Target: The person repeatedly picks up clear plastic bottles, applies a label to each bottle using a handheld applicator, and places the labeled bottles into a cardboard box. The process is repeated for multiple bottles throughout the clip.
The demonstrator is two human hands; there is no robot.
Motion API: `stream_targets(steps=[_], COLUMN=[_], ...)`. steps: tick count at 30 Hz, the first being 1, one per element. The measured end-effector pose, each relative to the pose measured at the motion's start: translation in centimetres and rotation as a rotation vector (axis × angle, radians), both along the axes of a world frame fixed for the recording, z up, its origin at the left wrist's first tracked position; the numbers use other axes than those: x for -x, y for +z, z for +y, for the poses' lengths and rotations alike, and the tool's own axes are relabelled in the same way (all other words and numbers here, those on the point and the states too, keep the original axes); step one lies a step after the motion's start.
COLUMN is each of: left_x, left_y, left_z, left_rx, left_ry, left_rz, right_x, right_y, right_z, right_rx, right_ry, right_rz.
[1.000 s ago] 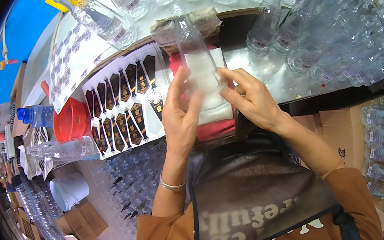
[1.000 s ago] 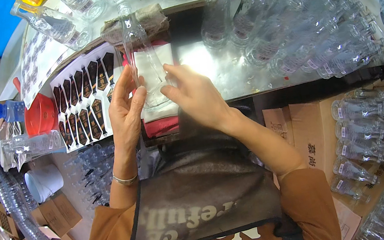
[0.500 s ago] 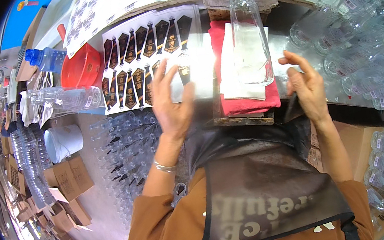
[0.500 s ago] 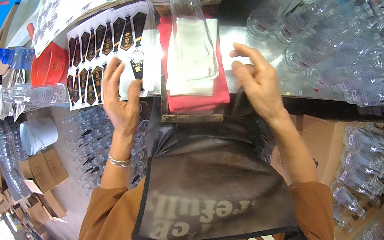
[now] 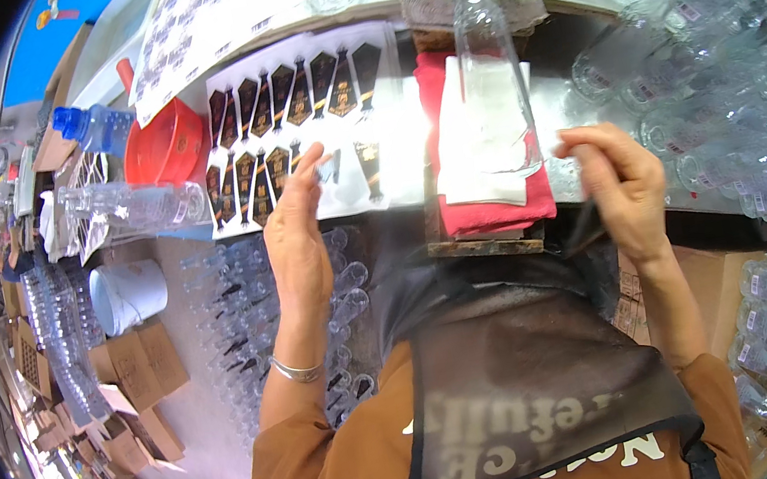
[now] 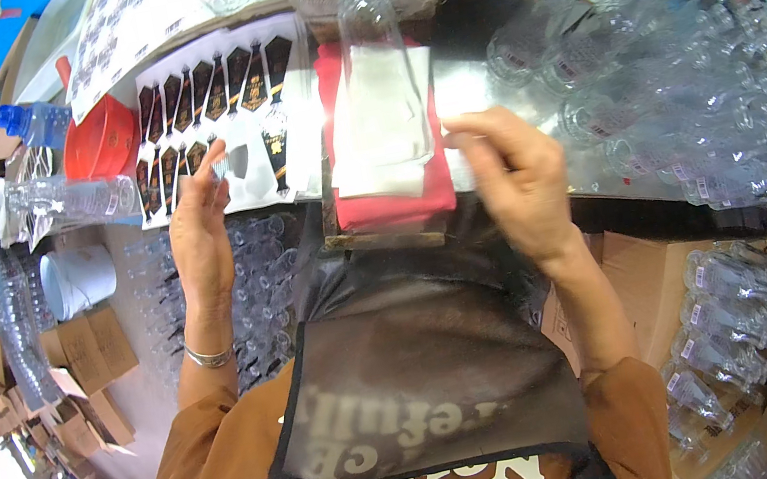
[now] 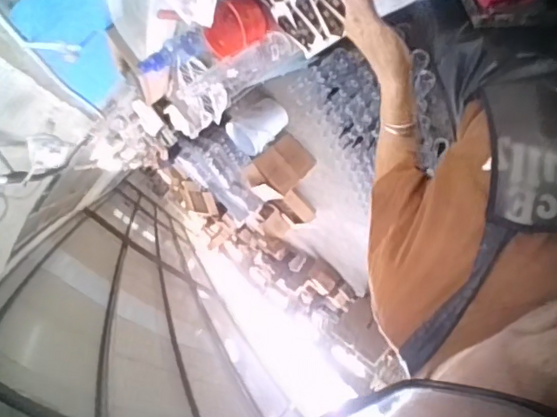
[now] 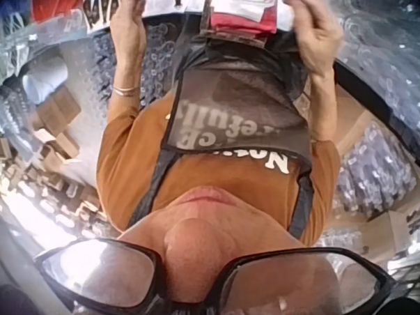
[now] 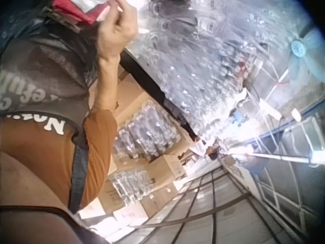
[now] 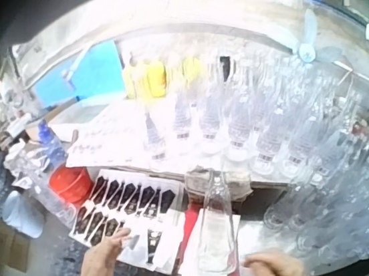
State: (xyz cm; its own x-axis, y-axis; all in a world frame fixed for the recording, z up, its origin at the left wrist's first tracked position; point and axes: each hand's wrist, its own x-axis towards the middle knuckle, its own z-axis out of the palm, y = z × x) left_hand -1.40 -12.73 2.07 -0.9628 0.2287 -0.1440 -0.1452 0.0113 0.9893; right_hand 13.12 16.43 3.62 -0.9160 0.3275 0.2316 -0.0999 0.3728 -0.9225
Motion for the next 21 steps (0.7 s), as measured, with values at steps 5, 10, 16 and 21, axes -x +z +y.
stream_targets(steps=[5, 10, 16, 21], left_x=[-0.9, -2.8, -1.2, 0.2], left_y=[4.5, 6.9, 4.4, 1.6], left_z=[7.2, 9.0, 10.1, 12.9], left_rx=[-0.495, -0.340, -0.256, 0.046], left_ry=[-0.247, -0.369, -0.323, -0.390], left_rz=[0.080, 0.187, 0.296, 0.453], right_x=[6.7, 7.3, 4.7, 8.5], right_y=[4.9, 6.1, 9.8, 6.7], right_z=[-4.3, -3.2, 0.0, 2.6], right_rx=[-0.555, -0.608, -0.287, -0.127], right_ry=[-0.042, -0.085, 0.153, 0.218], right_rz=[0.322, 0.348, 0.083, -0.173])
